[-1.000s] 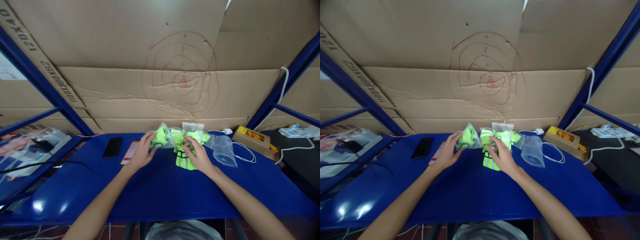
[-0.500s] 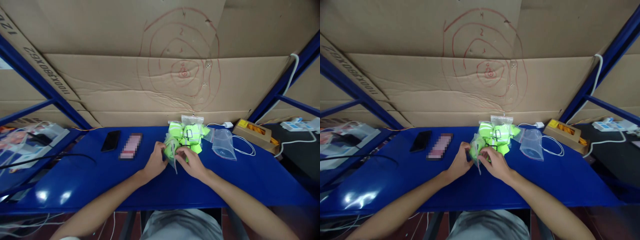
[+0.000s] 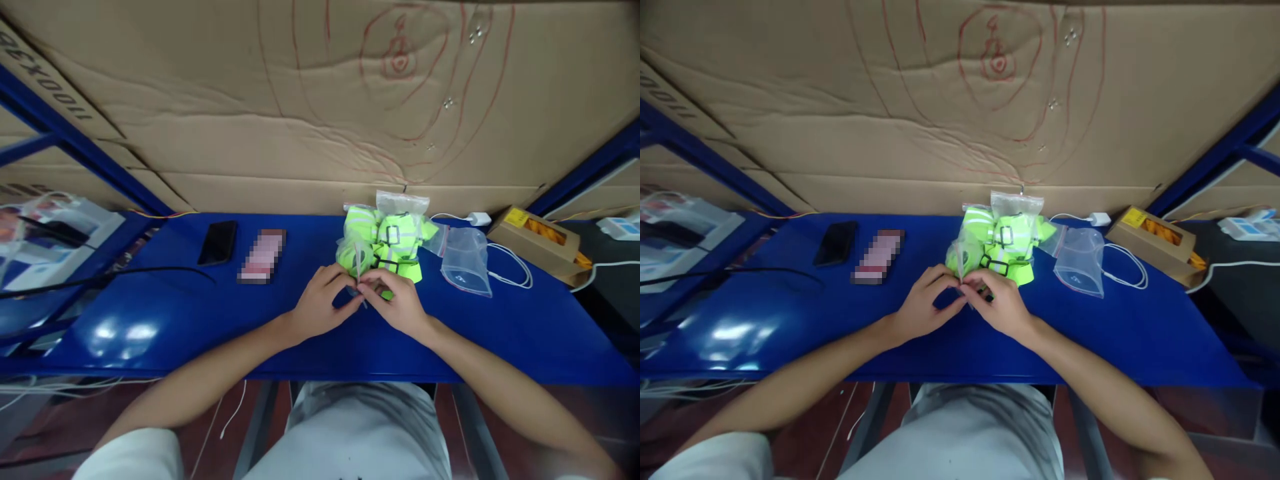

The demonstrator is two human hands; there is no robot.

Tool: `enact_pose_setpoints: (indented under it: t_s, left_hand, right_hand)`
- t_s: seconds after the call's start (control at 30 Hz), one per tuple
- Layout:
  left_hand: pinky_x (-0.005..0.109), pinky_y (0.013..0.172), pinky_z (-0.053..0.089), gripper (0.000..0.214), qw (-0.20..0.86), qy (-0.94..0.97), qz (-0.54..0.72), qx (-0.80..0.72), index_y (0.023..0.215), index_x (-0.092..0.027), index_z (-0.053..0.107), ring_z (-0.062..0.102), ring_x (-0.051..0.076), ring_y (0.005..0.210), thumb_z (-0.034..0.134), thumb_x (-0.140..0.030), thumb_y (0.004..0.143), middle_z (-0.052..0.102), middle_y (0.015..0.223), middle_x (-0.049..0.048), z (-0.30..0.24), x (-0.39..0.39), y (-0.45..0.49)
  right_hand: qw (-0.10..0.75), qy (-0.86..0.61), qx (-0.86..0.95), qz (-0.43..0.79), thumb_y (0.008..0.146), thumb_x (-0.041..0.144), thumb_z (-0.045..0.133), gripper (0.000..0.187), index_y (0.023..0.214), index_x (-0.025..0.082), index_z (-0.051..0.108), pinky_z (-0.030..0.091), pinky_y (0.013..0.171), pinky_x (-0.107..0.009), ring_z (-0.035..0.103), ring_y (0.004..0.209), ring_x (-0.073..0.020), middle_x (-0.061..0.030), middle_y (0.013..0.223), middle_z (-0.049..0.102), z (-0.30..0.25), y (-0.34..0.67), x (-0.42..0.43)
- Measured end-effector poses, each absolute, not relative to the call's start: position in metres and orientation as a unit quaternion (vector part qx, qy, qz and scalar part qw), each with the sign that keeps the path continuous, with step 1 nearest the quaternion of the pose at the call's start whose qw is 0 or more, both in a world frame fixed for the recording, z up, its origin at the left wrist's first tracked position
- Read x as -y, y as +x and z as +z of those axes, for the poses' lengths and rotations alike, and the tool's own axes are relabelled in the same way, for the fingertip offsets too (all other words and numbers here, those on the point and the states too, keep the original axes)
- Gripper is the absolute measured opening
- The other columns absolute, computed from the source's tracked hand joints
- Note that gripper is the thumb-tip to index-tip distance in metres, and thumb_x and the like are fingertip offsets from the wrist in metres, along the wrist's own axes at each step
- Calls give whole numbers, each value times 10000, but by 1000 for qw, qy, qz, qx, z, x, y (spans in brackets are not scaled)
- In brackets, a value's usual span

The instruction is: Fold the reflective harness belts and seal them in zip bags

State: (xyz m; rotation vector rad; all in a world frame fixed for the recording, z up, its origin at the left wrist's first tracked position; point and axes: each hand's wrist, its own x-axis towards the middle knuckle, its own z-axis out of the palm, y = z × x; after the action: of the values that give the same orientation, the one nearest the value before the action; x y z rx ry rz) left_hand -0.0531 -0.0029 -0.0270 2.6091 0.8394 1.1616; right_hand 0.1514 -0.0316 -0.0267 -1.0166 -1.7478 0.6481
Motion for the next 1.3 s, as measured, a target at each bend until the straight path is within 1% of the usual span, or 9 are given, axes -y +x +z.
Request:
enact_pose_setpoints:
  t_s: [0.27,0.57,0.77,0.83,0.9,1.0,1.1,1.2,1.3]
  left_hand:
    - [282,806,553,93,288,851,369,-237,993,-198,691,665,155,870,641,-277,990,659,955,52,-26,-9,-57]
    - [265,677,468,151,147,864,390,-282,731,-197,637,610,141,702,629,-200,882,666,775,24,-22,-1,-53]
    - [258,661,454,209,255,745,529,-316,668,-185,595,572,129,682,629,-160,873,610,721,12,-2,-6,-63]
    - [257,693,484,217,328,656,589,-340,647,-183,579,592,136,731,636,-176,857,626,769,19,3,-13,-66]
    - [248,689,517,221,454,548,621,-328,637,-184,536,598,132,737,660,-209,818,623,808,14,7,-19,-68]
    - [205,640,540,230,614,398,624,-275,670,-189,475,588,103,691,682,-216,765,573,783,-14,13,-24,-70]
    - [157,626,544,237,660,339,623,-247,693,-197,425,572,80,654,648,-182,773,506,712,-33,19,-24,-73]
    - [162,650,571,231,681,331,613,-225,686,-200,404,574,78,654,618,-164,764,506,709,-32,22,-25,-77]
    - [183,737,610,243,682,318,626,-203,681,-200,402,646,96,767,629,-156,757,573,769,-19,22,-29,-80]
  right_hand:
    - [456,-441,716,290,964,292,636,75,932,237,676,575,594,-243,712,663,-137,2,777,754,-22,153,30]
    - [434,-422,781,156,910,228,620,80,841,245,656,518,641,-256,636,631,-126,20,716,680,-26,152,35]
    - [493,-491,709,120,861,201,639,116,766,244,587,467,611,-275,557,597,-131,23,669,616,-17,168,30]
    - [507,-496,682,180,951,293,596,168,792,241,607,492,612,-284,581,607,-140,11,681,629,-15,176,24]
    - [518,-486,634,305,1031,430,520,276,894,238,665,538,595,-288,631,648,-155,-11,739,667,-15,181,16]
    - [521,-478,541,456,986,614,580,420,1115,238,714,627,646,-306,702,798,-183,-40,873,715,-18,178,7]
    - [499,-485,524,491,912,687,657,547,1218,236,702,669,811,-362,736,994,-217,-86,1093,757,-15,171,4]
    - [435,-456,490,603,948,717,576,590,1233,212,689,664,890,-457,744,1092,-264,-146,1295,728,0,165,7]
    - [342,-399,419,741,1002,668,506,576,1251,179,682,638,947,-512,752,1102,-280,-178,1325,713,20,162,8]
